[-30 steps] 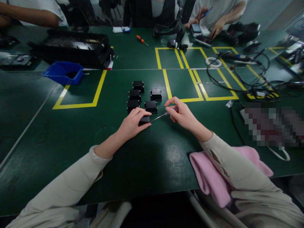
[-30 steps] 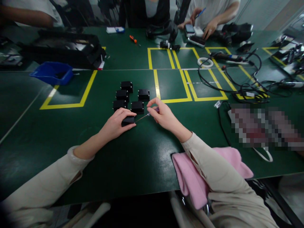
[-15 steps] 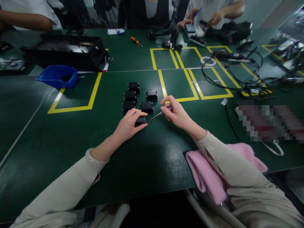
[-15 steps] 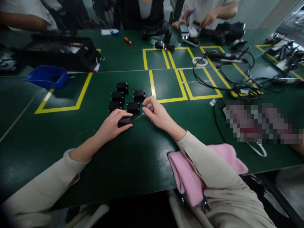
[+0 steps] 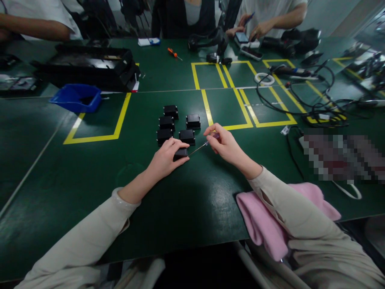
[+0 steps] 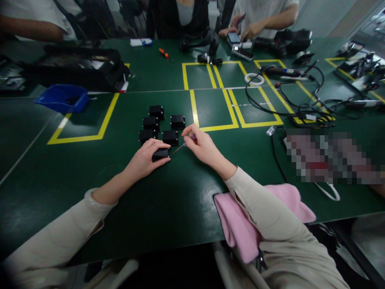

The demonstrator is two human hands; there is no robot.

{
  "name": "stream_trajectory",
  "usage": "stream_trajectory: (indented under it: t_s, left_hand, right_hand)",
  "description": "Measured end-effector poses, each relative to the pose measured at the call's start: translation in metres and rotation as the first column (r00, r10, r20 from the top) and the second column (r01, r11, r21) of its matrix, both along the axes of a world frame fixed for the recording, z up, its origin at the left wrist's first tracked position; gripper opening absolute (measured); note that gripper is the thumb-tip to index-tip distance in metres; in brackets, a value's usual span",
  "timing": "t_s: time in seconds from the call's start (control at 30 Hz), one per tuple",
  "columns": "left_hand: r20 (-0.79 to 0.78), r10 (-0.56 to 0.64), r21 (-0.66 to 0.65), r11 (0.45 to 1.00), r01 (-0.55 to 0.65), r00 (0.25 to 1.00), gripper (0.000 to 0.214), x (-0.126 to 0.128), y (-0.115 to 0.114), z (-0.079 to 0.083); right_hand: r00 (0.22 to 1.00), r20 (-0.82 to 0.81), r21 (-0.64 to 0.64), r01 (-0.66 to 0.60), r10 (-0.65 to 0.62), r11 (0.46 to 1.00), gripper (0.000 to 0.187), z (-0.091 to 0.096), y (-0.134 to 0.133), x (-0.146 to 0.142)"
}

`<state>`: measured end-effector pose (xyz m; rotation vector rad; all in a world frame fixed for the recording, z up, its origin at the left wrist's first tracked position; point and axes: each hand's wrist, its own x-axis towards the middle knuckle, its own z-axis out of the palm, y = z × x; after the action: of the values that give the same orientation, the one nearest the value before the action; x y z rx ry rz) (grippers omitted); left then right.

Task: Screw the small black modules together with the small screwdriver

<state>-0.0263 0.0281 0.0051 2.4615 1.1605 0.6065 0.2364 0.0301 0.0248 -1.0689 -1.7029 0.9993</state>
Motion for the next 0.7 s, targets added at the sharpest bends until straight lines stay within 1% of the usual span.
stream_trajectory:
  t_s: [0.13,0.17,0.3,0.37,0.5,0.63,0.7]
  left_hand:
    - [-0.003,-0.001,0.003,1.000,0.001,1.000,0.036,0.0002,-0.0005,0.0004]
    - [-0.003,0.002,0.002,1.000,-0.002,1.000,0.036,0.0004,-0.0005,0.0004]
    - [-0.004,0.011,-0.006,1.000,-0.011,1.000,0.035,0.0007,-0.0001,0.0001]
    - [-0.003,0.013,-0.009,1.000,-0.013,1.000,0.035,0.0006,0.0000,0.0000]
    - [-0.002,0.006,-0.008,1.000,-0.006,1.000,0.035,0.0000,-0.0005,0.0000]
    - [-0.004,0.006,-0.008,1.000,-0.006,1.000,0.036,-0.0006,-0.0009,0.0001]
    - [0.002,0.003,-0.008,1.000,-0.003,1.000,0.035,-0.0009,-0.0007,0.0003]
  right_hand:
    - [1.000,0.022,-0.006,-0.002,0.002,1.000,0.023,0.0003,0.0005,-0.0003]
    - [1.000,0.031,-0.002,-0.004,0.004,1.000,0.024,0.0004,0.0006,-0.0002]
    - [0.999,0.034,0.016,-0.010,0.009,1.000,0.012,0.0005,0.0003,0.0000]
    - [1.000,0.021,0.017,-0.015,0.015,1.000,0.012,0.0008,-0.0002,-0.0002]
    - [1.000,0.024,-0.014,-0.010,0.010,1.000,0.021,0.0012,-0.0009,-0.0006]
    - [0.999,0.017,-0.032,-0.029,0.030,0.999,0.010,-0.0003,-0.0005,0.0001]
    - [0.999,0.010,-0.020,-0.032,0.032,0.999,0.011,-0.0012,-0.0002,0.0005]
